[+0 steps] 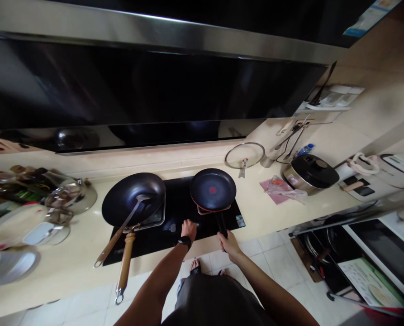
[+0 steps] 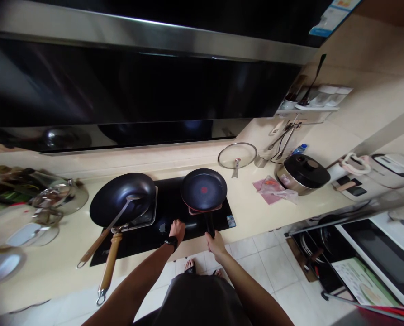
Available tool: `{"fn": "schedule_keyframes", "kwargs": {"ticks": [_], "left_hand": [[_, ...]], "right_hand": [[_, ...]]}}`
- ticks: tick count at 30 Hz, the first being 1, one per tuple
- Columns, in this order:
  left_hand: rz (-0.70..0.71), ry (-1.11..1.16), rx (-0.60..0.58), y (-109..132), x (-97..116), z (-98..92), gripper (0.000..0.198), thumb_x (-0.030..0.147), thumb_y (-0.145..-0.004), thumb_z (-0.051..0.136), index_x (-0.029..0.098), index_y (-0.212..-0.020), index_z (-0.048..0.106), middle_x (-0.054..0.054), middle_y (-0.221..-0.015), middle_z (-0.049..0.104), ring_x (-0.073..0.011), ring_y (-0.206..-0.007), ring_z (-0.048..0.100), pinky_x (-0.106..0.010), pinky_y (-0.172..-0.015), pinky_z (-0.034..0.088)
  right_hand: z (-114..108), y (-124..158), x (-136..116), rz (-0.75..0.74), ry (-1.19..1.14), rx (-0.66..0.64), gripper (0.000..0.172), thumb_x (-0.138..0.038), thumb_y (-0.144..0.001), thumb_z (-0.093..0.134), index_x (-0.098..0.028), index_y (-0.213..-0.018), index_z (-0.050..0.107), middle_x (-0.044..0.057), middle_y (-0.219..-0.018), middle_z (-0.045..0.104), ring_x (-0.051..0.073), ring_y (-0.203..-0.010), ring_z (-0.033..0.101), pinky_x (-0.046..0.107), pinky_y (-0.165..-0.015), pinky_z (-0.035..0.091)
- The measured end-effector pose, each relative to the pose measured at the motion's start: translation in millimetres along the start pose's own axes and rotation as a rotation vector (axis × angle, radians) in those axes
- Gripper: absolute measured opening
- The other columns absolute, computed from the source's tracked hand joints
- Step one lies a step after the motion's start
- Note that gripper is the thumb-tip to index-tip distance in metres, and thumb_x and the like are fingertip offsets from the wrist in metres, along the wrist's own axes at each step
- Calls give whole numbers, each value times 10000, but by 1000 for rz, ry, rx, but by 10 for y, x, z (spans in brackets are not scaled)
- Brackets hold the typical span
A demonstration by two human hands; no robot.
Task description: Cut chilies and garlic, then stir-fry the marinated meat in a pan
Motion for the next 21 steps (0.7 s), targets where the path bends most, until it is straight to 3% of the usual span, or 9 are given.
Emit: {"fn": "schedule_keyframes", "kwargs": {"ticks": [10, 21], "left_hand": [[10, 0, 4, 1, -15, 14, 416, 30, -910, 370, 48, -1083, 748, -228, -1102, 641, -313, -1096, 585, -378, -882, 477], [22, 18, -32, 26, -34, -86, 433, 33, -925, 354, 53, -1098, 751, -221, -1099, 661, -296, -1088, 603, -356, -875, 480]], "right_hand": [[-5, 2, 1, -47, -15, -10, 331, -494, -765, 664, -229, -826, 476, -123, -459, 465, 76, -360, 392, 208, -364, 279], [11, 53, -115, 4, -23, 5, 264, -390, -794, 678, -233, -822, 467, -125, -456, 455, 74, -350, 389, 201, -354, 254]]}}
Point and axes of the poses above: each hand's wrist, its own y-axis away from the middle knuckle, its own z-axis out of the palm, x = y × z, the point moved 2 cm from there along -y, towards the middle knuckle
